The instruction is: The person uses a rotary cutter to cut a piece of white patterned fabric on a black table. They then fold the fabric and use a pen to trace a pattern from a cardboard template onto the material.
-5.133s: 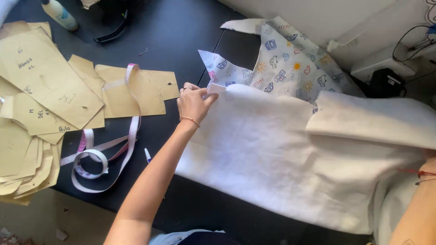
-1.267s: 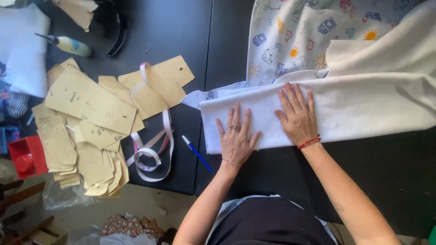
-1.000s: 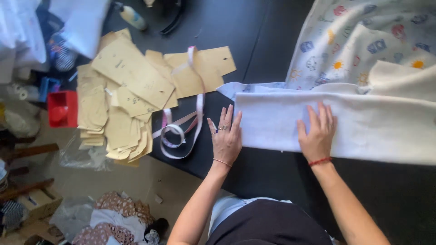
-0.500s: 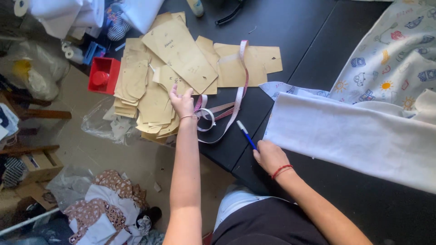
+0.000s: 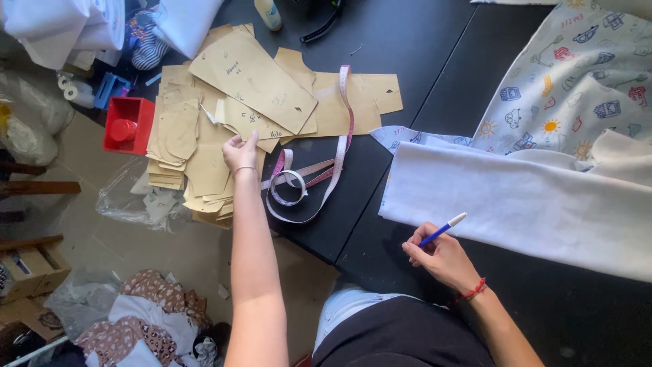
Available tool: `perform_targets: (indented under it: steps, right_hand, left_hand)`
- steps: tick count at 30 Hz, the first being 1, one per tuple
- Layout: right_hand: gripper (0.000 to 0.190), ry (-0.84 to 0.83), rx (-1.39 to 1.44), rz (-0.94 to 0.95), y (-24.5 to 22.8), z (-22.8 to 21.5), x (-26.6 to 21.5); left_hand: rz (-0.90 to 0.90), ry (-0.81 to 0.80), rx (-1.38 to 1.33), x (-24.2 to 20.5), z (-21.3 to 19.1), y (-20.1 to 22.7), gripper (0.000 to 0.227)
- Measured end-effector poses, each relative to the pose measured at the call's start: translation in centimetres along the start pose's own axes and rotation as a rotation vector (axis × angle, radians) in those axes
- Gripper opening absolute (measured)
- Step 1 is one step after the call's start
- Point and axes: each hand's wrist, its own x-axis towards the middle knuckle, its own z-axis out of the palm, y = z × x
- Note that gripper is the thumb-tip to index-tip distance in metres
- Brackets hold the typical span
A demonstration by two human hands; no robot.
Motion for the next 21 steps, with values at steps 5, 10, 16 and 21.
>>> perform_targets:
  steps: [5,10,16,21]
  right_hand:
    - [0.016,-0.015,-0.044,-0.008,-0.7,-0.3,-0.8]
    - [0.015,-0.041,-0.082,-0.044,-0.4,-0.8,-0.5]
    - [0.017,-0.021,-0.064,-0.050,-1.2,-1.1,-1.0]
    - [0.017,-0.012,-0.058,-0.067,-0.7,-1.8,-1.0]
  left_hand:
    - [0.096,-0.022,0.285,0.9,0.3,0.1,0.037]
    - [0.066,-0.079,0.354,-1.2,-0.5,3.7,0.050]
    - [0.029,-0.174,0.687,-7.0,-1.6,10.7,0.070]
    - [0.027,-0.119,0.744,-6.5,-0.2,9.7,0.065]
